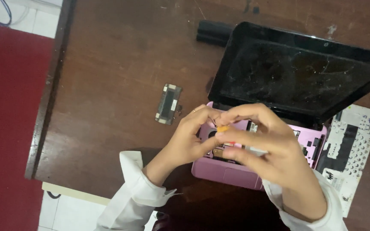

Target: Disassembling the internal components of a laptop by removing screws and prying the casing.

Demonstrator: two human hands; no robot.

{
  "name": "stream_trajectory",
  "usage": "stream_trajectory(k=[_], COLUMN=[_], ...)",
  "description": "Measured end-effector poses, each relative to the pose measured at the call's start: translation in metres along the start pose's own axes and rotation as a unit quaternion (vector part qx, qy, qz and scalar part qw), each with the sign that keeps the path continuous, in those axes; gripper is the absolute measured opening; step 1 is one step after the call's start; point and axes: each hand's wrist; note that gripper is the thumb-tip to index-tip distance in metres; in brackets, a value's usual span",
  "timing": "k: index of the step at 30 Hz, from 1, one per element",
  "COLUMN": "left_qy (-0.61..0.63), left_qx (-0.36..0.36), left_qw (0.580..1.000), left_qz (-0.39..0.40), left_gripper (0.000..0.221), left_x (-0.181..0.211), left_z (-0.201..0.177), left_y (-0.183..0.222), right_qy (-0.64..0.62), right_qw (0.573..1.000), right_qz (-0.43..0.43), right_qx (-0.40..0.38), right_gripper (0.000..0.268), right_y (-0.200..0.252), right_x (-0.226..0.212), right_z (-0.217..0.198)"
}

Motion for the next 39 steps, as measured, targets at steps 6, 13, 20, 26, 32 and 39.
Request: stream_trajectory(k=[6, 13, 20, 26, 32, 39], left_qy=[-0.041, -0.01, -0.058, 0.001, 0.024, 0.029], left_qx=[0.018, 0.012, 0.021, 0.015, 0.005, 0.012], left_qw=[0.999, 0.999, 0.997, 0.999, 0.999, 0.998], left_qz=[0.012, 0.038, 0.038, 0.038, 0.047, 0.053], left_gripper=[0.016, 0.024, 0.028, 0.018, 0.026, 0.034], left_x=[-0.004, 0.001, -0.01, 0.0, 0.001, -0.005], left_z=[-0.005, 0.0, 0.0, -0.001, 0.003, 0.002], left_y=[-0.002, -0.003, 0.005, -0.002, -0.003, 0.0], right_qy=[-0.077, -0.067, -0.001, 0.007, 0.03, 0.014], right_qw=[0.996, 0.998, 1.0, 1.0, 0.998, 1.0], right_qz=[0.045, 0.015, 0.015, 0.014, 0.043, -0.01], right_qx=[-0.022, 0.005, 0.018, 0.02, 0.021, -0.007], right_gripper=[0.029, 0.024, 0.021, 0.013, 0.024, 0.026], right_y=[-0.002, -0.003, -0.004, -0.001, 0.005, 0.003], right_x=[0.018, 0.024, 0.007, -0.001, -0.001, -0.006], right_z=[-0.005, 0.002, -0.005, -0.003, -0.005, -0.002])
Point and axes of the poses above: each hand's wrist, its own y-axis away from the middle knuckle, its own z-axis out of the palm, x = y × z, and after that the axes turned 15 degrees about z, right-handed
